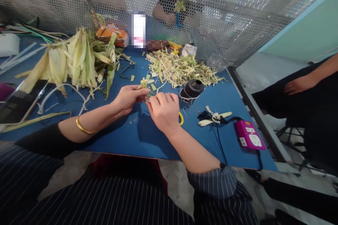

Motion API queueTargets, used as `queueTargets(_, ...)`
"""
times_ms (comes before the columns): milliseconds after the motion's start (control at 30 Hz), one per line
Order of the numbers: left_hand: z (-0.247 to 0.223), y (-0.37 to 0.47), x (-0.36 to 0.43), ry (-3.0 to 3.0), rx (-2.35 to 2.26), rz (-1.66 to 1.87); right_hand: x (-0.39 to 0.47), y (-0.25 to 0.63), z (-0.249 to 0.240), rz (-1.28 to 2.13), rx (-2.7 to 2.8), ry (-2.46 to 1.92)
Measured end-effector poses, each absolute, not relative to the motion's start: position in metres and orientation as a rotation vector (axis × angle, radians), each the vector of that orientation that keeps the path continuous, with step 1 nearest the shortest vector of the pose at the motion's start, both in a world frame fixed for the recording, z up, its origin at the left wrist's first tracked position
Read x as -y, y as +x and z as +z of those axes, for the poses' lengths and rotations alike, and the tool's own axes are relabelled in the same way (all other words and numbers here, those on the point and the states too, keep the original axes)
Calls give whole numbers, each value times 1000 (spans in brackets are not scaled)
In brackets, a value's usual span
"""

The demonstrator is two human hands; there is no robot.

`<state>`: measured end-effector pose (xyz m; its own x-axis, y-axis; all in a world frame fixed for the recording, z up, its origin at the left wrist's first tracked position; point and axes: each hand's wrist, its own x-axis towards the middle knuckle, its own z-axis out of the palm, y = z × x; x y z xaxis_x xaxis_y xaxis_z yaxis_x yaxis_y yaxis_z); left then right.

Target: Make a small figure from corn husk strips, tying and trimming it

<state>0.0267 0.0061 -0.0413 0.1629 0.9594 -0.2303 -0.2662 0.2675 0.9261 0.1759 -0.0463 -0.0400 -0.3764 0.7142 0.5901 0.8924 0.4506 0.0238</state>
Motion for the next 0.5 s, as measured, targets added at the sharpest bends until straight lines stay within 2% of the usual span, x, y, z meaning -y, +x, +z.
queueTargets(133,-40,29,-4,872,-999,1036,46,173,-41,-600,2243,-1338)
queueTargets(300,-42,32,0,835,-972,1013,47,170,-47,-650,2440,-1087)
queueTargets(400,-41,30,-1,841,-958,988,47,171,-45,-513,2393,-1094)
queueTargets(500,-38,28,-2,933,-951,964,44,178,-39,-217,2024,-1231)
